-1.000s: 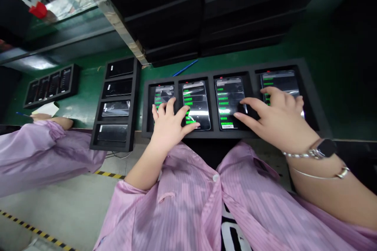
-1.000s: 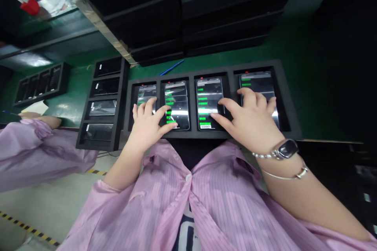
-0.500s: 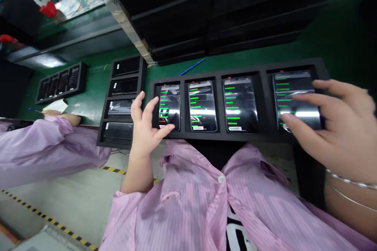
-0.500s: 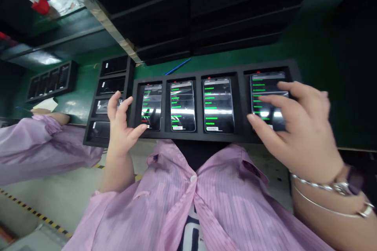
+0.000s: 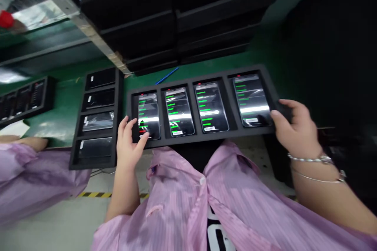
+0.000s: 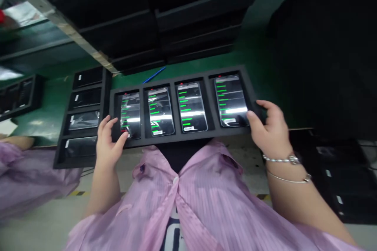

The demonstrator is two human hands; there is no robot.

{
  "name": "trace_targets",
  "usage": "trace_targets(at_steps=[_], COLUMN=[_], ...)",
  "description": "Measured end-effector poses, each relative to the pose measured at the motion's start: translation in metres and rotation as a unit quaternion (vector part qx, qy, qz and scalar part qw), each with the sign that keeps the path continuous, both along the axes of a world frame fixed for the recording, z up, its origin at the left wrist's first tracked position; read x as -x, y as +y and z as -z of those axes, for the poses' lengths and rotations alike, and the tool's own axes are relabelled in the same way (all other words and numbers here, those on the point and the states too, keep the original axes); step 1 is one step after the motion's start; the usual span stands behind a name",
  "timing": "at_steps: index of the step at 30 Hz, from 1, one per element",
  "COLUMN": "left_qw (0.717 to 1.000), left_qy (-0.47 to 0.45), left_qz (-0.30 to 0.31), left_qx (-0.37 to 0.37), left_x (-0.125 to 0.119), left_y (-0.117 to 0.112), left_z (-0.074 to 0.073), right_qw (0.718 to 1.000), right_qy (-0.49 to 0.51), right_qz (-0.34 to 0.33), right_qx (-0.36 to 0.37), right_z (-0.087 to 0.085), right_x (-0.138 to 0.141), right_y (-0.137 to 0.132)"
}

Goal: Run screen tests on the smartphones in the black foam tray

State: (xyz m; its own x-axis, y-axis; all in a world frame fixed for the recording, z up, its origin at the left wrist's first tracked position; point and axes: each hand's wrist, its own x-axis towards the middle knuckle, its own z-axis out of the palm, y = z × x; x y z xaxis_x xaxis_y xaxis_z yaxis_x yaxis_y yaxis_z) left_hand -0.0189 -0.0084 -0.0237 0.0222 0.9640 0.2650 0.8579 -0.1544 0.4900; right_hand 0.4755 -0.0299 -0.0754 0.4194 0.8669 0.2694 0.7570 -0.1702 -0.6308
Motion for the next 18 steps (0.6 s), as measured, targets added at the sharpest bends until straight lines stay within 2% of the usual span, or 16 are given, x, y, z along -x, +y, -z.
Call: trace_targets(at_steps=[3,5,8,10,15,18], left_qw=[1.000,1.000,0.999,0.998,0.999,0.999], left_qy=[0.004,0.014,0.032,0.035,0.024,0.028], left_qz=[-0.012,-0.018,-0.023,-0.024,-0.028,-0.028], left_qx=[0.003,0.014,0.034,0.040,0.035,0.030], left_x=[-0.001,-0.004,-0.007,-0.008,-0.008,-0.008], left_y=[0.003,0.002,0.001,0.001,0.001,0.002], left_z=[-0.001,-0.003,-0.007,-0.007,-0.006,-0.006], right_qw=[1.000,0.997,0.977,0.966,0.956,0.956], right_qy=[0.011,-0.040,-0.146,-0.184,-0.211,-0.215], right_qz=[0.006,-0.039,-0.131,-0.161,-0.163,-0.167], right_qx=[-0.017,-0.050,-0.078,-0.084,-0.124,-0.112], right_z=[0.002,-0.004,-0.014,-0.017,-0.015,-0.017], right_x=[0.005,0.008,0.013,0.016,0.020,0.019], right_y=[0.000,0.000,-0.001,-0.001,0.002,0.002])
